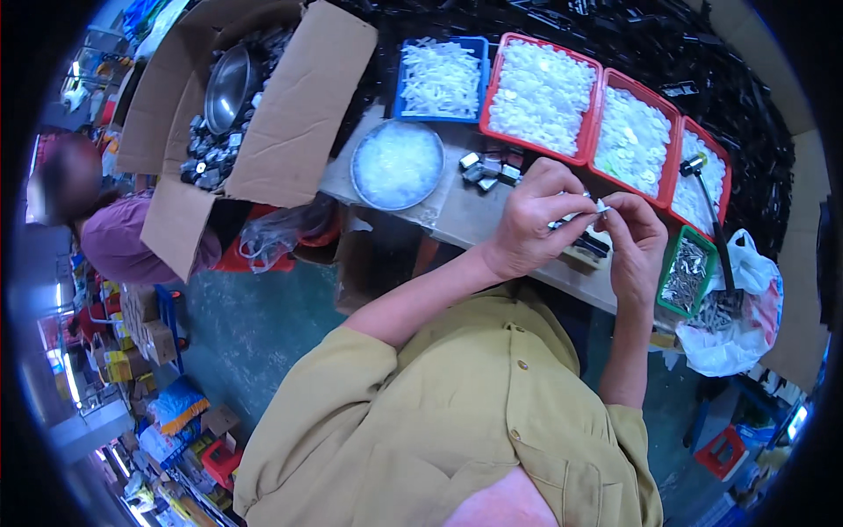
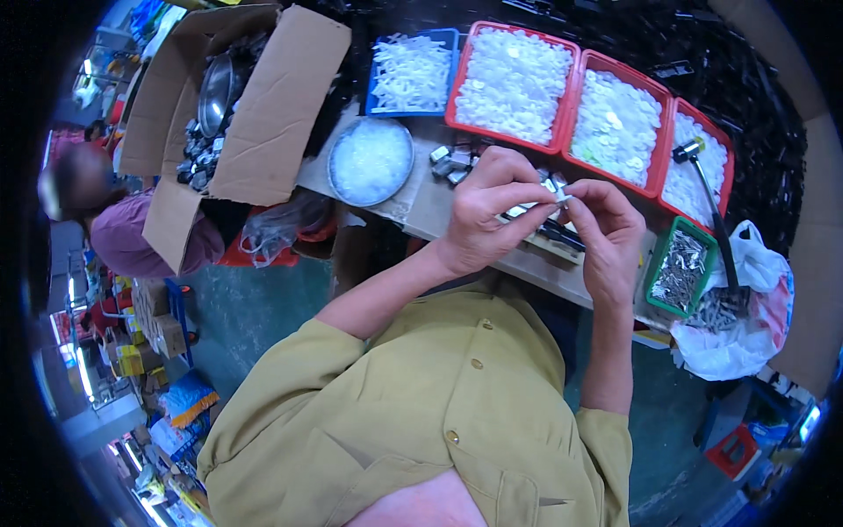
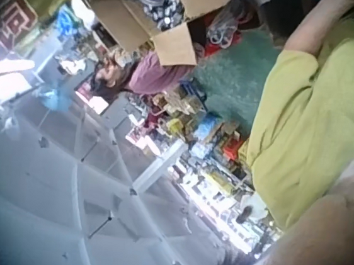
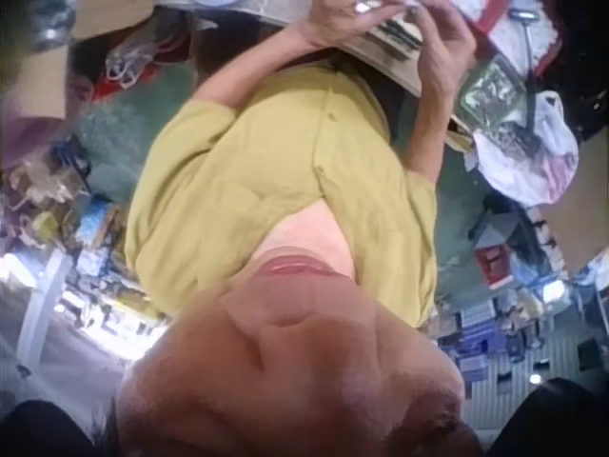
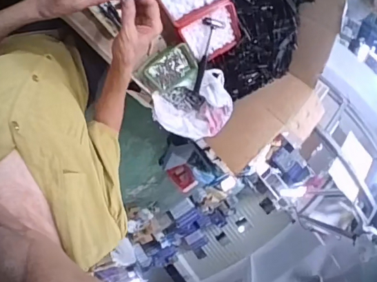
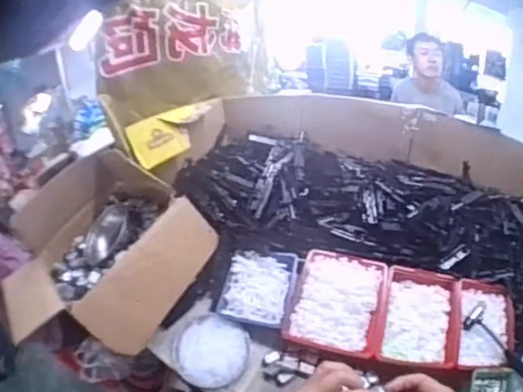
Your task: The person assembles small metal lock bodies by inserting pins and striking them with a hammer. They repeatedly pick up lock bodies and pins from trays, insert the pins, and tap them into place on a wooden block. The person also uses pliers to adjust components and places finished units into a cardboard box.
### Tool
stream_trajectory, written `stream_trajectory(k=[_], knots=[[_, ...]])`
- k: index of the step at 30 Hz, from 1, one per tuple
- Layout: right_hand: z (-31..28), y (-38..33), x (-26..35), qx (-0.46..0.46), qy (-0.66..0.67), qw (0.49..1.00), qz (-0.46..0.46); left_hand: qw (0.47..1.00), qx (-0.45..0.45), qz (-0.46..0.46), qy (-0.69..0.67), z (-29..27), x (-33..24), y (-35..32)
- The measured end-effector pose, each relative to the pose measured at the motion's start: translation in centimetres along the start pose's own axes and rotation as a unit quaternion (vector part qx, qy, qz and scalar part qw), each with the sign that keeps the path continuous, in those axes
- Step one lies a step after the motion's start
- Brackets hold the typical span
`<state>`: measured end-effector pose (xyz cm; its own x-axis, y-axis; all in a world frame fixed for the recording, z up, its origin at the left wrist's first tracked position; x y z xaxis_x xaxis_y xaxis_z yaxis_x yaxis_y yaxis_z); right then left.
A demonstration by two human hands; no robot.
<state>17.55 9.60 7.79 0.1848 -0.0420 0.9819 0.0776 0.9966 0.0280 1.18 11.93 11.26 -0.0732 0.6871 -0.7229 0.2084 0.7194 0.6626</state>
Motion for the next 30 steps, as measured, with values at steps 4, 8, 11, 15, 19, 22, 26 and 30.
stream_trajectory(k=[4,8,11,15,19,22,26,30], knots=[[0.9,0.1,0.4,0.002,-0.056,0.998,-0.021,0.996,0.017,-0.080,0.029,-1.6,1.1,-0.6],[1.1,-0.8,1.8,0.005,-0.210,0.971,-0.114,0.991,0.046,-0.124,-0.018,-1.1,1.5,-1.1],[1.9,-1.0,2.6,0.025,-0.247,0.957,-0.148,0.990,0.079,-0.119,-0.016,-0.6,1.9,-1.5],[2.2,-1.4,2.7,0.032,-0.257,0.952,-0.162,0.989,0.094,-0.113,-0.006,-0.5,1.9,-1.7],[1.8,-1.8,2.5,0.034,-0.260,0.950,-0.171,0.988,0.107,-0.110,-0.001,0.1,2.0,-2.1],[1.5,-1.9,2.2,0.036,-0.267,0.947,-0.174,0.987,0.114,-0.108,0.016,0.2,1.9,-2.0],[1.2,-2.5,1.8,0.034,-0.273,0.949,-0.153,0.985,0.125,-0.116,0.021,0.8,2.1,-2.9],[0.7,-2.7,1.3,0.042,-0.292,0.943,-0.151,0.984,0.130,-0.110,0.057,0.8,2.1,-3.0]])
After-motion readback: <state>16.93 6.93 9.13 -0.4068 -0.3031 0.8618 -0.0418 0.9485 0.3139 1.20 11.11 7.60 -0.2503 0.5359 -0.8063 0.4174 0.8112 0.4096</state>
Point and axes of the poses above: each hand's wrist, its own y-axis towards the middle knuckle, its own z-axis out of the palm, x = y × z, the point moved 7 cm from there along y, towards the middle knuckle, and after that the axes turned 1 degree about y, right-handed, at the moved point
